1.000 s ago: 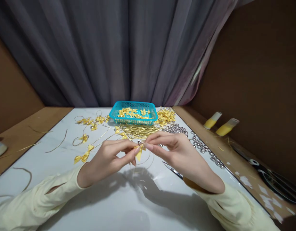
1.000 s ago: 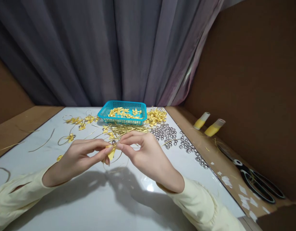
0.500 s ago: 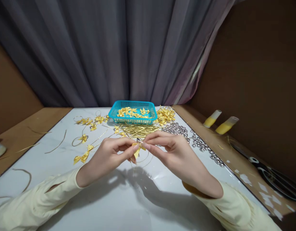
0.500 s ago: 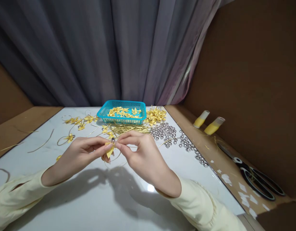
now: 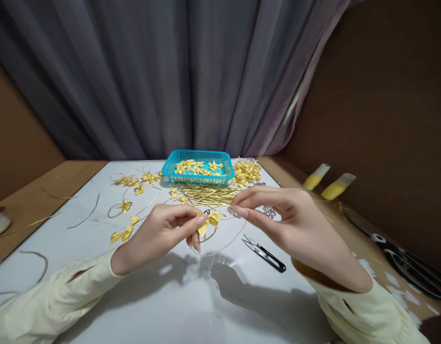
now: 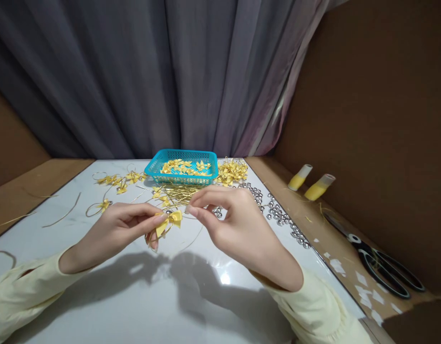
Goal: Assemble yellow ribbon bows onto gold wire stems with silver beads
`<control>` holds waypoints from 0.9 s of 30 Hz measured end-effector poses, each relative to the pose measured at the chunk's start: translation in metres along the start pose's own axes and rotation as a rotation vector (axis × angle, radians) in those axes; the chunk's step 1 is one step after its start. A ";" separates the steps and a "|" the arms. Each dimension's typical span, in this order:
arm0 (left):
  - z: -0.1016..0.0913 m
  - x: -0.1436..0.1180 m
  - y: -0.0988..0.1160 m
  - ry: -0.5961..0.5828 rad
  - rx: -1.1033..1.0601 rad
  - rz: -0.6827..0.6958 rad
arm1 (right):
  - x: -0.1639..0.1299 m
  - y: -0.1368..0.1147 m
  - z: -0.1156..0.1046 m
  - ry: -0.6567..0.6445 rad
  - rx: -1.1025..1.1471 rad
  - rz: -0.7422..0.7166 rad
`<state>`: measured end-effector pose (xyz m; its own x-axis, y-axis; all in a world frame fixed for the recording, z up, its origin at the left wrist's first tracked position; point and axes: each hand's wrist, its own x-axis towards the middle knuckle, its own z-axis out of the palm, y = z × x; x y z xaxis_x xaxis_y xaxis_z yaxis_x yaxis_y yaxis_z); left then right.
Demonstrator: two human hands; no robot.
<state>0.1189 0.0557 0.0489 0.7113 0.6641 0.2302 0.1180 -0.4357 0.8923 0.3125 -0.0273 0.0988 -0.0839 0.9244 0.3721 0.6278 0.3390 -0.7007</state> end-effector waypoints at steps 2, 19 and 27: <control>0.000 0.000 0.001 -0.059 -0.056 -0.055 | 0.001 0.000 0.003 -0.026 0.063 -0.054; -0.006 0.004 0.004 -0.181 -0.155 -0.144 | 0.000 0.018 0.018 -0.122 -0.028 -0.407; -0.005 0.002 0.004 -0.153 -0.121 -0.158 | 0.000 0.016 0.016 -0.154 -0.078 -0.428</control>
<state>0.1176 0.0582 0.0552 0.7885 0.6143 0.0309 0.1584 -0.2514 0.9548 0.3103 -0.0188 0.0780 -0.4589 0.7213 0.5188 0.5672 0.6873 -0.4538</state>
